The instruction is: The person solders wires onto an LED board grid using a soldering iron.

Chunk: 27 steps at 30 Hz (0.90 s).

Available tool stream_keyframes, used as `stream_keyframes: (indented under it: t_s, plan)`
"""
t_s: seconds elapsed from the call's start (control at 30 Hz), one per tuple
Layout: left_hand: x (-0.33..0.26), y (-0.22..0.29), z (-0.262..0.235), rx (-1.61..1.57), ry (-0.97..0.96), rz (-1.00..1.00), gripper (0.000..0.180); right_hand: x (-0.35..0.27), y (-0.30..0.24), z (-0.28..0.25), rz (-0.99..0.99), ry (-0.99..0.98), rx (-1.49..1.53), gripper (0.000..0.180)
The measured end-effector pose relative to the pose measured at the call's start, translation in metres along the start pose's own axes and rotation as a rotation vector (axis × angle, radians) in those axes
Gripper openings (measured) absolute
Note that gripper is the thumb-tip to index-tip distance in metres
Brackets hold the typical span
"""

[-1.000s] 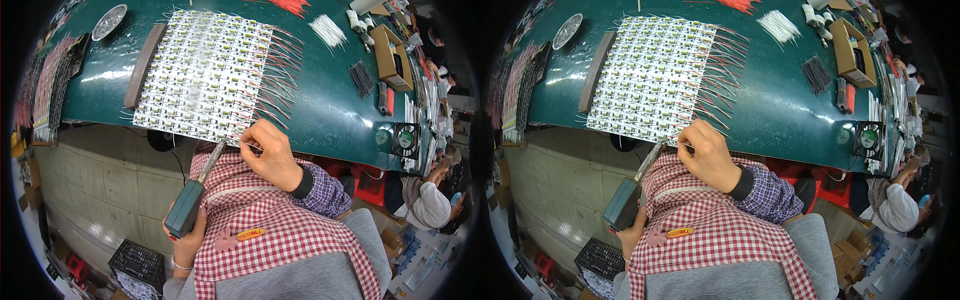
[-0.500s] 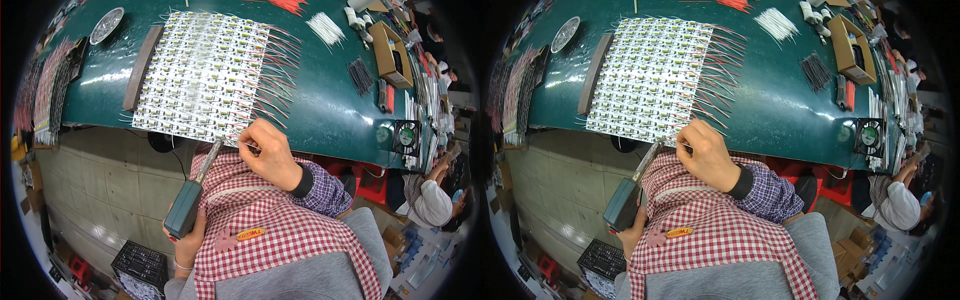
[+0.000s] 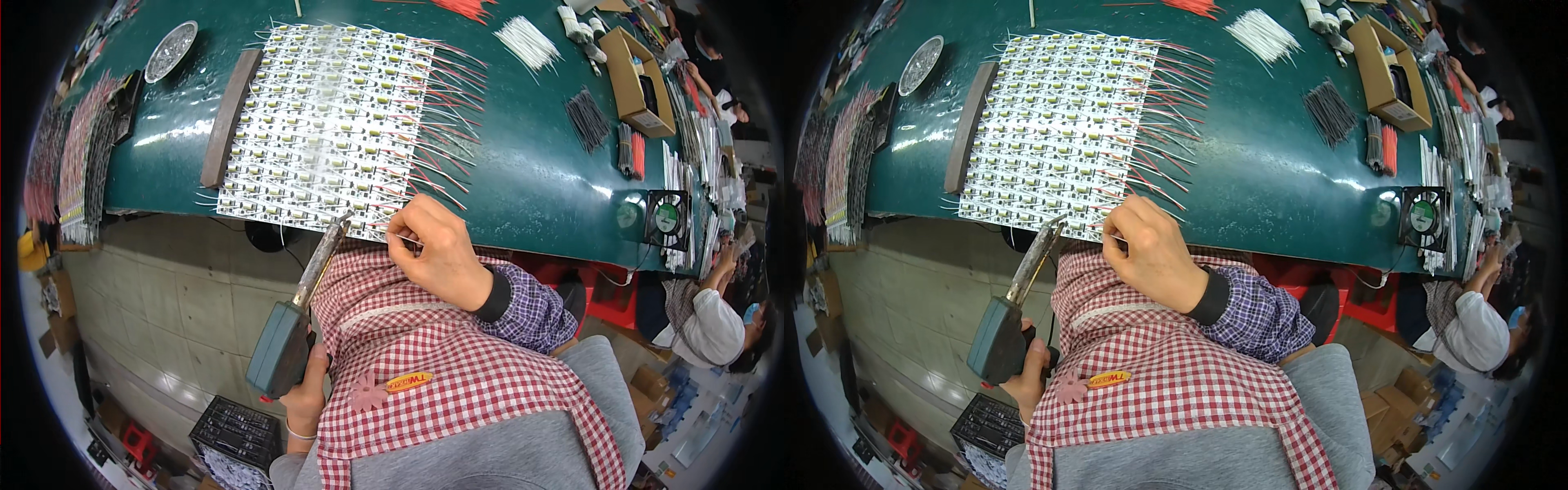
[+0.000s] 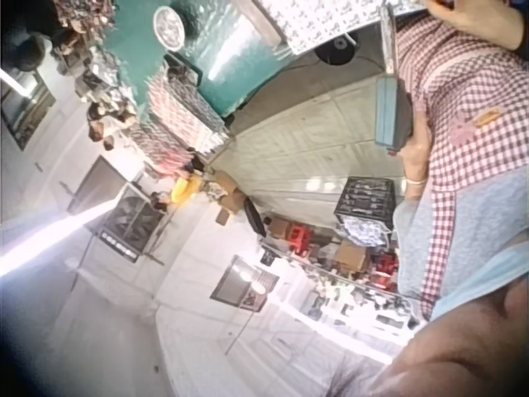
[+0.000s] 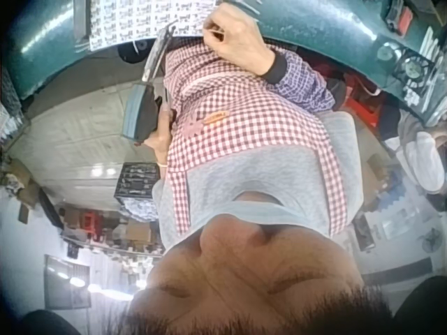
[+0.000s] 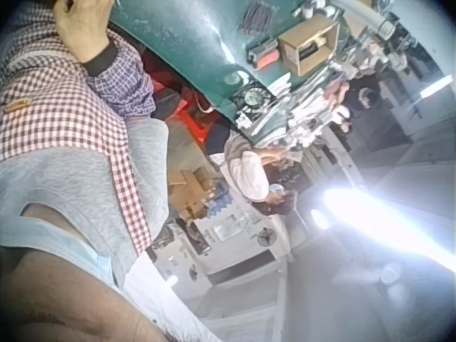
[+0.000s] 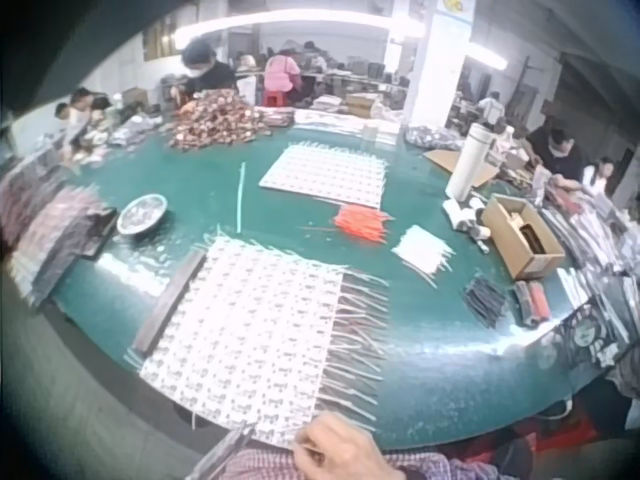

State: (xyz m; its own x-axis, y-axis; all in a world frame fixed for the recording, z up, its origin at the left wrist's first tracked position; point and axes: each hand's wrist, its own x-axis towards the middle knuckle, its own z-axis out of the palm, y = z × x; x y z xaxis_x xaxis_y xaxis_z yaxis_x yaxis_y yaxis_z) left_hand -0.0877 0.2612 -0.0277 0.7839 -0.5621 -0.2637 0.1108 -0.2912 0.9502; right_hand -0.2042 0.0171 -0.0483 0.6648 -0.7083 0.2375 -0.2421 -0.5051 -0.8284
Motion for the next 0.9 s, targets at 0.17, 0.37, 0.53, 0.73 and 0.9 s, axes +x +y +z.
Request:
stream_keyframes:
  t_s: [0.17,0.37,0.53,0.73,0.9]
  plan:
    - [0.023,0.001,0.021,-0.053,-0.059,0.186,0.045,0.004,0.004,-0.008,-0.035,0.017,-0.020,0.011]
    - [0.035,0.020,0.039,-0.164,0.005,0.026,0.042,0.022,0.021,-0.081,0.020,0.180,-0.108,0.007]
    - [0.049,0.030,0.054,-0.105,0.030,-0.028,0.038,0.023,0.106,-0.187,0.181,0.516,-0.699,0.008]
    - [0.059,0.034,0.069,-0.104,0.019,0.032,0.036,0.030,0.154,-0.222,0.119,0.591,-0.860,0.013]
    - [0.062,0.037,0.076,-0.090,0.029,0.001,0.037,0.039,0.164,-0.223,0.146,0.540,-0.862,0.011]
